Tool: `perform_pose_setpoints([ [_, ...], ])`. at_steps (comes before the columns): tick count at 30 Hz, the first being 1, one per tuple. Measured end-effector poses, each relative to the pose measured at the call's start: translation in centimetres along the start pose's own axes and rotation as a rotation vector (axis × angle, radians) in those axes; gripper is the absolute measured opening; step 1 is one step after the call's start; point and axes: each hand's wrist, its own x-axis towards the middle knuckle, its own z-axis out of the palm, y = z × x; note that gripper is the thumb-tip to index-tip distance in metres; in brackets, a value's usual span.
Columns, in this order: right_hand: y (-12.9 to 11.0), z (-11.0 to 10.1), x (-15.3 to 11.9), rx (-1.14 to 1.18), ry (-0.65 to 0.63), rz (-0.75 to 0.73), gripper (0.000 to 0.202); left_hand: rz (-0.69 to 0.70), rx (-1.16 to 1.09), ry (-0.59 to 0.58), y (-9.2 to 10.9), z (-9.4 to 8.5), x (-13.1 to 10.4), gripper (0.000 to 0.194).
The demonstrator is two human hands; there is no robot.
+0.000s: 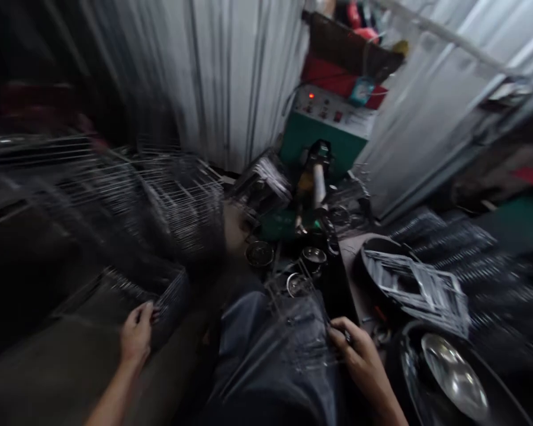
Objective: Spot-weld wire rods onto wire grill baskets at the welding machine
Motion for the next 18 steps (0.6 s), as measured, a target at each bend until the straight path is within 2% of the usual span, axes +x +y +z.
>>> perform_pose_setpoints([
  [2, -0.5, 0.6, 0.0, 0.187, 0.013, 0.012, 0.038, 0.03, -0.074, -0.266, 2.5, 3.9, -3.0, 0.071],
  [4, -0.3, 1.5, 0.4, 0.444, 0.113, 0.055, 0.044, 0.059, -0.156, -0.497, 5.3, 7.2, -6.5, 0.076],
  [6, 0.9, 2.5, 0.8, 0.648, 0.218, 0.119, 0.05, 0.019, -0.331, -0.669, 8.1, 9.4, -9.9, 0.079],
  [8, 2.8, 3.8, 0.9, 0.74, 0.248, 0.186, 0.052, -0.06, -0.495, -0.789, 10.3, 10.3, -12.5, 0.08],
  [10, 5.2, 5.1, 0.7, 0.765, 0.216, 0.247, 0.052, -0.123, -0.547, -0.844, 11.4, 10.6, -14.3, 0.078],
  [13, 8.5, 6.5, 0.2, 0.724, 0.159, 0.321, 0.048, -0.175, -0.44, -0.84, 11.1, 10.7, -15.4, 0.071],
  [18, 11.4, 7.2, 0.2, 0.329, 0.086, 0.408, 0.029, -0.299, -0.228, -0.788, 9.2, 11.0, -15.3, 0.057],
])
